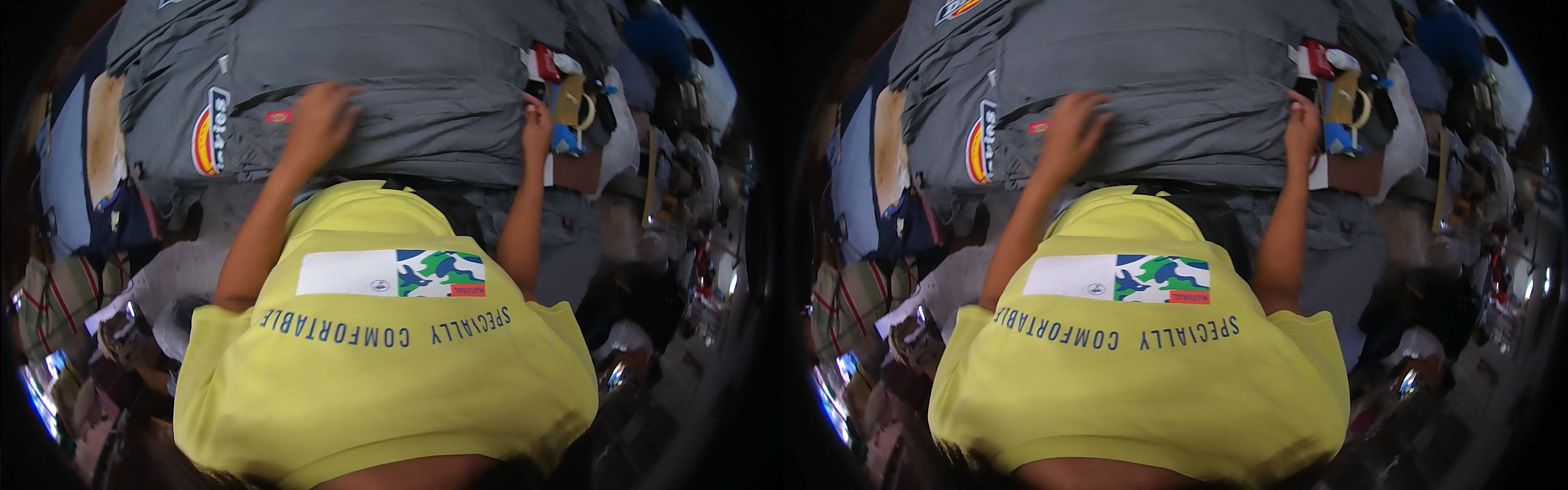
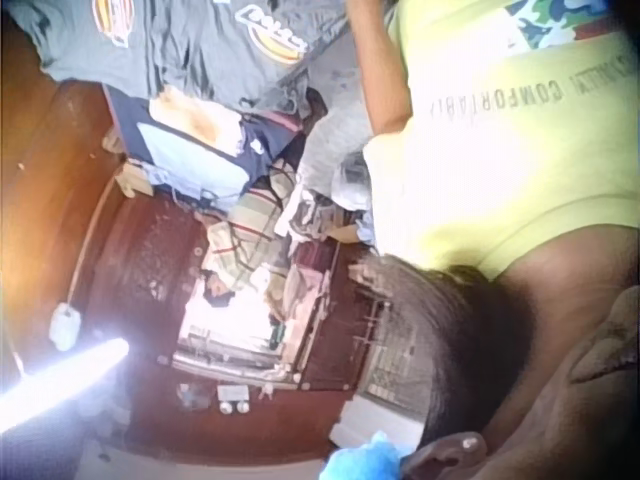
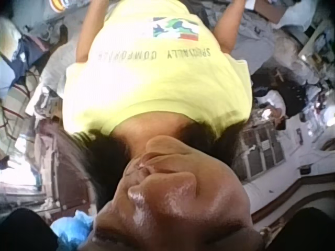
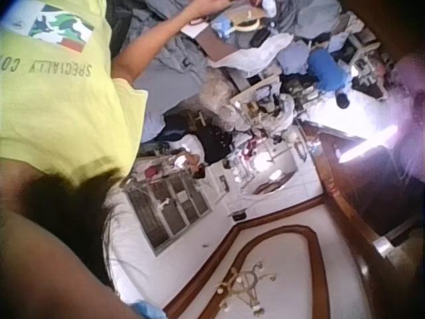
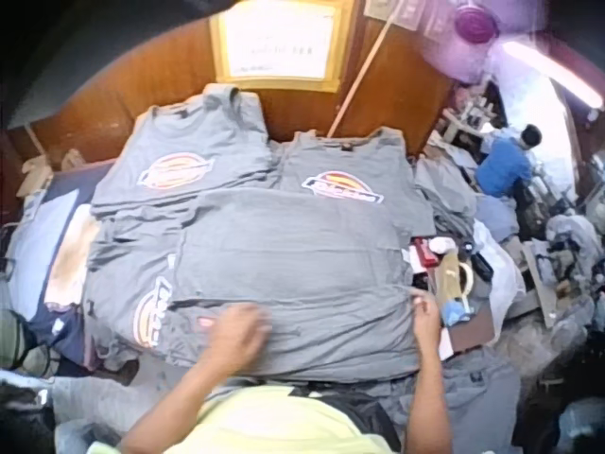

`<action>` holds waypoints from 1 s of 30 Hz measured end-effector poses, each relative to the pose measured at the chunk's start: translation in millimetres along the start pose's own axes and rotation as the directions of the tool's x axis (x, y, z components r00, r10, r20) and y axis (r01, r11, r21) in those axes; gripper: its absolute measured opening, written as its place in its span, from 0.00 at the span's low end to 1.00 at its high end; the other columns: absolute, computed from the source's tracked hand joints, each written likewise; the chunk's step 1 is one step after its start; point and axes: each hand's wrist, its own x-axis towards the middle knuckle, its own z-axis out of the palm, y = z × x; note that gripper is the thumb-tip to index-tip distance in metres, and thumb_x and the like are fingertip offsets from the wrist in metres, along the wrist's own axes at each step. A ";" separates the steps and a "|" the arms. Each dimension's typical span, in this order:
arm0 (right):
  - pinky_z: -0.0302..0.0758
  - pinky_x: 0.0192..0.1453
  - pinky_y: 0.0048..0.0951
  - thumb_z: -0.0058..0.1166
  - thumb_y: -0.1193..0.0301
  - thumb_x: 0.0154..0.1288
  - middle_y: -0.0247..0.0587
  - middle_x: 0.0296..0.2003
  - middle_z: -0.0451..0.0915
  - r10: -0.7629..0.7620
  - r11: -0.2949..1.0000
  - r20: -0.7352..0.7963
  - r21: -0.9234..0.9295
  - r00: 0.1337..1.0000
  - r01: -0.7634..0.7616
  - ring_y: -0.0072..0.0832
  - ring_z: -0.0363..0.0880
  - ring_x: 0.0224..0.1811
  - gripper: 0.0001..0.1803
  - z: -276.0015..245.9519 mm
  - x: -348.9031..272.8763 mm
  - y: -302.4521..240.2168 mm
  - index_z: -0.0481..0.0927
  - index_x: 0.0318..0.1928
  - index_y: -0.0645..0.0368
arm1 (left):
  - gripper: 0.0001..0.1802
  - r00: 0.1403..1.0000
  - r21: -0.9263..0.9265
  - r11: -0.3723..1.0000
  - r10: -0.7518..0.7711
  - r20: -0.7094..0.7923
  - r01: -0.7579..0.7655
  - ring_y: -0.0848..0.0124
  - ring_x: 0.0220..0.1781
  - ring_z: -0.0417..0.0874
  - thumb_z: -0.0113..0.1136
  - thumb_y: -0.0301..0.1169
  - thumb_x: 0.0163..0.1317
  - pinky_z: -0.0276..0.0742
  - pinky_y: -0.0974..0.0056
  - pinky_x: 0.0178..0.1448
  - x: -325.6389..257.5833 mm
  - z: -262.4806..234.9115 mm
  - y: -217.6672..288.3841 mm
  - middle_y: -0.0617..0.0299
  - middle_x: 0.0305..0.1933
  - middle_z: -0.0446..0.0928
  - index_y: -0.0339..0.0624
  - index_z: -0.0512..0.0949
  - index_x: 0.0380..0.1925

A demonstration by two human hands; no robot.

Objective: The person trims loose threads from grey shirts using shears and then folds each shirt onto a stack on a work table.

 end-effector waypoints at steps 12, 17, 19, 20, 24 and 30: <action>0.70 0.46 0.35 0.59 0.61 0.48 0.48 0.38 0.78 0.266 0.886 0.248 -0.443 0.932 -0.136 0.40 0.77 0.43 0.21 -15.8 46.6 6.8 0.78 0.43 0.58 | 0.17 0.887 -0.094 0.995 0.022 0.460 0.024 0.54 0.42 0.74 0.58 0.36 0.51 0.70 0.56 0.45 45.8 83.6 35.5 0.52 0.37 0.74 0.40 0.73 0.39; 0.71 0.45 0.35 0.58 0.60 0.49 0.45 0.39 0.79 0.048 0.776 0.128 -0.629 0.991 0.044 0.42 0.76 0.42 0.19 -23.1 70.5 -91.1 0.79 0.42 0.53 | 0.15 0.928 -0.189 0.977 -0.025 0.371 0.102 0.50 0.36 0.76 0.59 0.35 0.50 0.72 0.57 0.40 30.4 47.6 67.6 0.48 0.35 0.76 0.38 0.74 0.36; 0.71 0.43 0.35 0.56 0.60 0.50 0.47 0.36 0.79 -0.123 0.836 0.038 -0.535 0.992 0.124 0.43 0.77 0.40 0.19 -5.4 78.4 -145.9 0.79 0.41 0.57 | 0.17 0.946 -0.328 0.933 -0.040 0.321 0.151 0.54 0.28 0.78 0.60 0.35 0.51 0.73 0.59 0.34 25.3 45.8 81.6 0.50 0.27 0.76 0.36 0.72 0.38; 0.72 0.40 0.34 0.56 0.60 0.51 0.49 0.32 0.79 -0.126 0.982 -0.033 -0.145 0.991 0.120 0.43 0.78 0.35 0.20 12.6 84.0 -158.3 0.78 0.40 0.60 | 0.18 0.907 -0.397 0.870 -0.120 0.404 0.293 0.57 0.29 0.79 0.60 0.34 0.51 0.74 0.60 0.34 24.4 46.2 86.3 0.52 0.28 0.75 0.35 0.71 0.38; 0.63 0.57 0.27 0.50 0.72 0.59 0.42 0.51 0.70 -0.708 0.681 0.190 0.436 0.680 0.588 0.28 0.68 0.53 0.25 64.9 39.6 -267.9 0.63 0.58 0.61 | 0.17 0.589 -0.566 0.170 -0.302 0.749 0.807 0.65 0.35 0.78 0.61 0.31 0.52 0.79 0.61 0.41 13.0 56.3 70.0 0.53 0.36 0.72 0.31 0.66 0.35; 0.71 0.46 0.37 0.47 0.69 0.59 0.47 0.40 0.75 -0.419 0.892 0.227 -0.079 0.879 0.446 0.41 0.75 0.43 0.11 54.5 19.0 -165.9 0.75 0.41 0.58 | 0.12 0.462 -0.544 -0.156 -0.367 0.807 0.825 0.65 0.42 0.76 0.58 0.31 0.55 0.75 0.65 0.48 -28.4 46.4 39.3 0.55 0.38 0.72 0.36 0.68 0.34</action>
